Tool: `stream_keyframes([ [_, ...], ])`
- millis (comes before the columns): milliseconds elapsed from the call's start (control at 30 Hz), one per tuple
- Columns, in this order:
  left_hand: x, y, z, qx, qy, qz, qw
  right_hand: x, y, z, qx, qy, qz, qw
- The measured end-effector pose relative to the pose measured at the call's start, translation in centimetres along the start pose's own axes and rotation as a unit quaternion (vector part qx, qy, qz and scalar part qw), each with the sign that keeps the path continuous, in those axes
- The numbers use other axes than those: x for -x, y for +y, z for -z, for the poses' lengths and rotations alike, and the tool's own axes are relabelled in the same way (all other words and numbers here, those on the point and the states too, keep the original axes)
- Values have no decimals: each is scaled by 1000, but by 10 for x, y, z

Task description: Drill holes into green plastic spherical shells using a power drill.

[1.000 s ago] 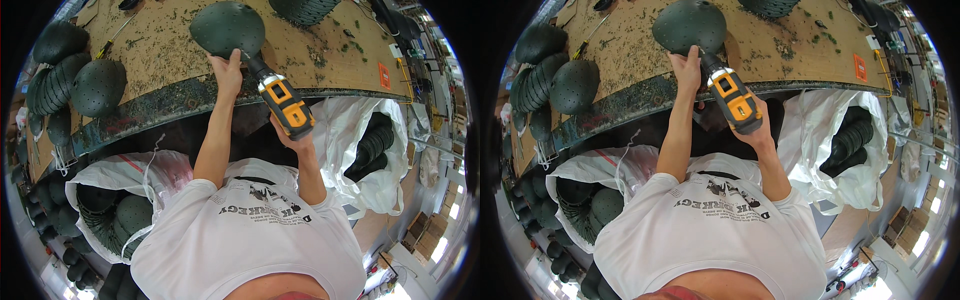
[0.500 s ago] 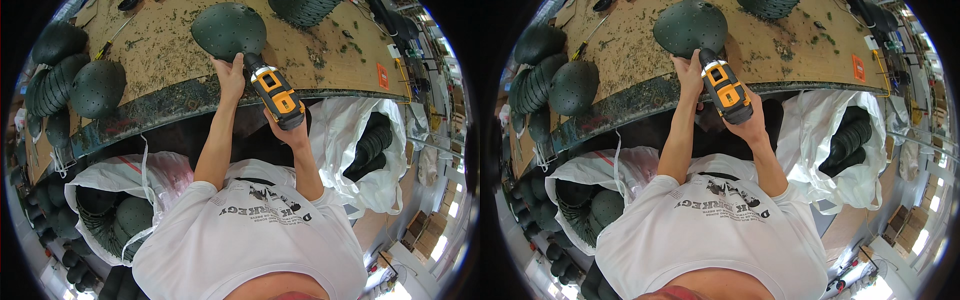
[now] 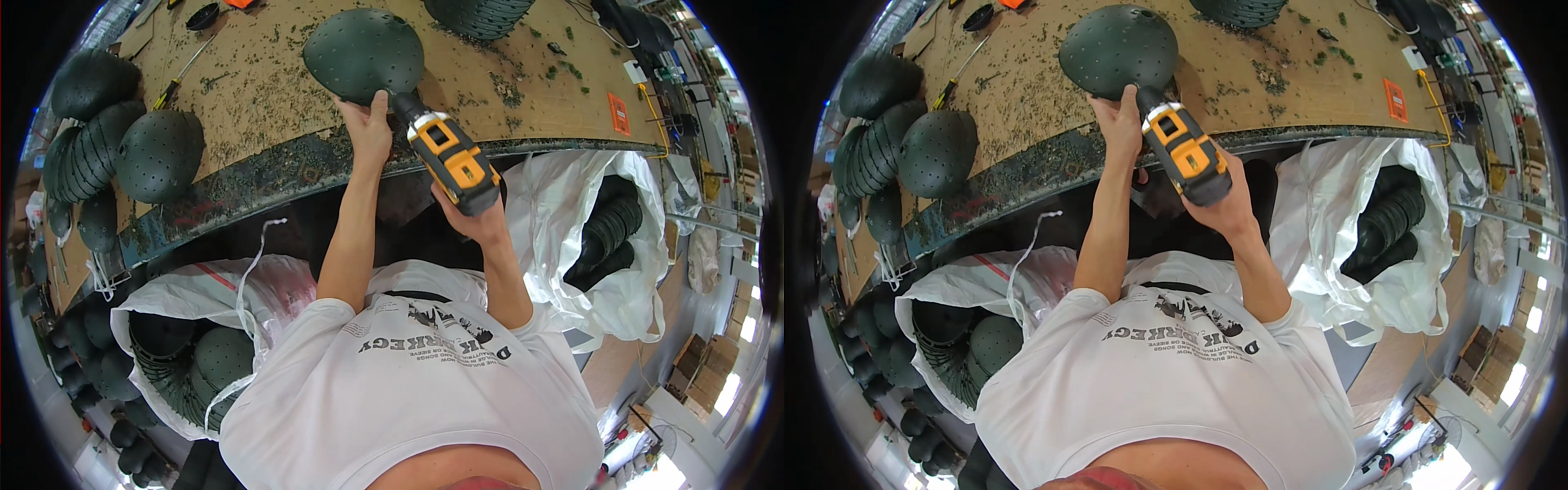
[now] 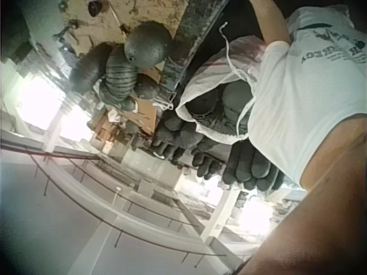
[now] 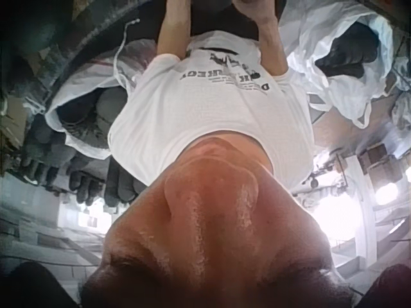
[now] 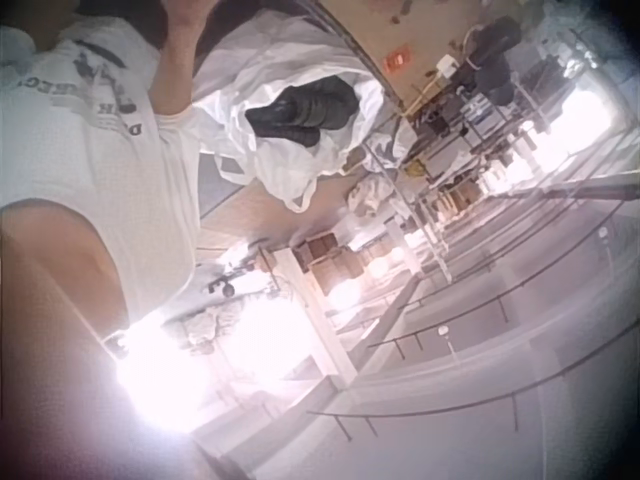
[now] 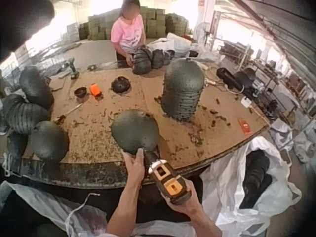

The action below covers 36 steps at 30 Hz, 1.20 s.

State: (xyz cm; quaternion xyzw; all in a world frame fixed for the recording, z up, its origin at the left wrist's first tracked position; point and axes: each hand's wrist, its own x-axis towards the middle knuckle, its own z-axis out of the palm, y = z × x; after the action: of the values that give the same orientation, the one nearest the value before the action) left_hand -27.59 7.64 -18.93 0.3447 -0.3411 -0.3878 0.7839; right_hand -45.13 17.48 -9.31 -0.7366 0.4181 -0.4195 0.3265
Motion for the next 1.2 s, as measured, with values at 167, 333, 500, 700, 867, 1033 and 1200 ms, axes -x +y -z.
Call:
stream_keyframes([
  [167,0,20,-3,53,68,99,991,22,-7,23,89,37,135,986],
  [333,-3,16,17,141,62,87,984,10,28,34,-132,116,-152,973],
  [500,-5,22,12,154,61,111,980,-32,89,55,16,151,-57,987],
  [700,-9,19,-2,165,174,114,964,-83,139,42,-32,168,-11,985],
  [867,-10,13,4,163,132,112,971,-79,161,33,-65,188,-16,980],
  [1033,-13,21,5,174,77,100,977,-82,132,38,-182,148,-52,971],
  [1200,-14,28,5,233,48,113,965,-77,147,37,-143,147,-65,977],
])
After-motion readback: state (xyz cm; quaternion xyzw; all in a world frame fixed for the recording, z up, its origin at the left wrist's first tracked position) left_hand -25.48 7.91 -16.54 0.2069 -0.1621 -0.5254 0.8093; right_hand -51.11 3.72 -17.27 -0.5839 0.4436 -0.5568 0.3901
